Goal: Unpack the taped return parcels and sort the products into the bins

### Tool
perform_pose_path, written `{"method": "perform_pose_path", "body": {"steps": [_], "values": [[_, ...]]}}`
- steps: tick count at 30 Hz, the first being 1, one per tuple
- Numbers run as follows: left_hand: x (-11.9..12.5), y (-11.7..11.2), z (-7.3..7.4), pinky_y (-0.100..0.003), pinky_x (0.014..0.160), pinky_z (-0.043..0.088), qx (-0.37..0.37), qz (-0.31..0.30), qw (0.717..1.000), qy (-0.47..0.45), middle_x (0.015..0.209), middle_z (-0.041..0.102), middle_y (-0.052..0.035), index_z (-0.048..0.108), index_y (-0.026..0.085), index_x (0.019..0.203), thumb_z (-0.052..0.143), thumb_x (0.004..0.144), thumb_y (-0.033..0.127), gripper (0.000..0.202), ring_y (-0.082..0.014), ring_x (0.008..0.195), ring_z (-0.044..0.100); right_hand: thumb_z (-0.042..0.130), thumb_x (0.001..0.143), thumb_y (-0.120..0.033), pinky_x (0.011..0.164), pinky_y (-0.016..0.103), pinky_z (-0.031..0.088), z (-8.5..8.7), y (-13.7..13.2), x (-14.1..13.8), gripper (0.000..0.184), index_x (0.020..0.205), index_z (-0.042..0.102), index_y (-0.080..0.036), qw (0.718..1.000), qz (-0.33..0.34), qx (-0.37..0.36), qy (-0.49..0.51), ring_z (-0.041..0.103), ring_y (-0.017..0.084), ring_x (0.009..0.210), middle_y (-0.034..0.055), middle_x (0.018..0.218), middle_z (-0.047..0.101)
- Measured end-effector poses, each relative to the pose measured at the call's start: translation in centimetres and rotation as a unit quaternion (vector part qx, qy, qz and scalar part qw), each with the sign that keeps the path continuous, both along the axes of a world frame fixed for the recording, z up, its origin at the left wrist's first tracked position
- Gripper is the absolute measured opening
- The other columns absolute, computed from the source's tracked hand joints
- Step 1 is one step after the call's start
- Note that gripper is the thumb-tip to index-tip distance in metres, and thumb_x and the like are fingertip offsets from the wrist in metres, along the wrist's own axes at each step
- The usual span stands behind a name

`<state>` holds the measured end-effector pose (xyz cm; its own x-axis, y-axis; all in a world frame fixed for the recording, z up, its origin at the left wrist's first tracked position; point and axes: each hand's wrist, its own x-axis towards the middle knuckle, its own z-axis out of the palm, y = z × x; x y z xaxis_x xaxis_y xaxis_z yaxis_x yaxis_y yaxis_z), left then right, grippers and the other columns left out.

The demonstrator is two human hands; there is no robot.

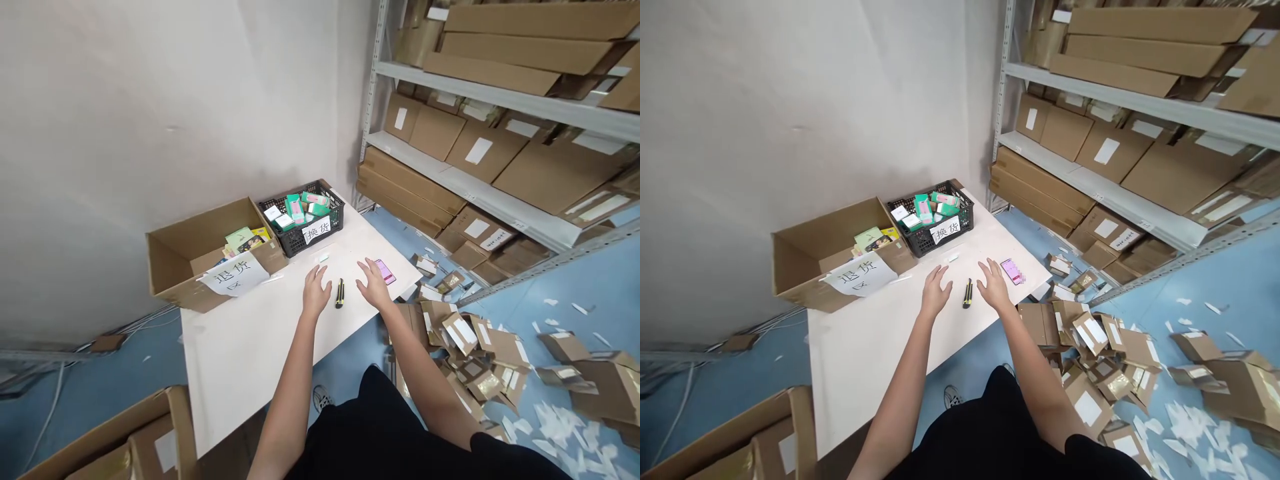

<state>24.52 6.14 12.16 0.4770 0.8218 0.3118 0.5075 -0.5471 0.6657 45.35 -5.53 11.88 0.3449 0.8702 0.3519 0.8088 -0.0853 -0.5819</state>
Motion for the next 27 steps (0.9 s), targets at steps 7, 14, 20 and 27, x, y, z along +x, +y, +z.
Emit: {"method": "perform_pose_path", "body": {"steps": [7,14,20,27], "values": [[2.4,1.0,-1.5,-0.054,0.122,0.043,-0.019,0.012,1.000,0.001,0.153,0.055,-0.0124,0.060,0.024,0.144,0.062,0.092,0.025,0.052,-0.0317,0.143,0.049,0.058,0.095,-0.028,0.122,0.061,0.039,-1.6,1.0,2.8,0.058,0.153,0.051,-0.027,1.000,0.005,-0.025,0.002,0.035,0.034,0.154,0.0113,0.164,0.042],[6.8,1.2,-3.0,-0.055,0.122,0.042,-0.038,0.061,0.997,0.011,0.158,0.050,-0.0113,0.059,0.026,0.145,0.062,0.092,0.025,0.053,-0.0316,0.146,0.046,0.058,0.095,-0.029,0.122,0.062,0.038,-4.4,3.6,8.8,0.059,0.153,0.051,-0.027,0.998,0.042,-0.041,0.017,0.036,0.035,0.153,0.0113,0.163,0.042],[2.3,-0.1,-3.5,-0.053,0.121,0.044,-0.054,0.163,0.985,0.033,0.161,0.048,-0.0103,0.057,0.027,0.146,0.060,0.094,0.025,0.052,-0.0306,0.149,0.044,0.059,0.094,-0.029,0.117,0.058,0.046,-5.7,8.6,6.0,0.058,0.152,0.053,-0.026,0.985,0.153,-0.065,0.042,0.039,0.034,0.150,0.0126,0.162,0.043],[-11.7,-6.6,-3.7,-0.052,0.120,0.045,-0.076,0.374,0.923,0.049,0.159,0.049,-0.0118,0.058,0.026,0.146,0.060,0.093,0.023,0.053,-0.0308,0.149,0.044,0.060,0.093,-0.029,0.118,0.058,0.045,-5.6,12.5,-7.7,0.059,0.152,0.053,-0.025,0.930,0.356,-0.073,0.051,0.041,0.034,0.150,0.0128,0.162,0.044]]}}
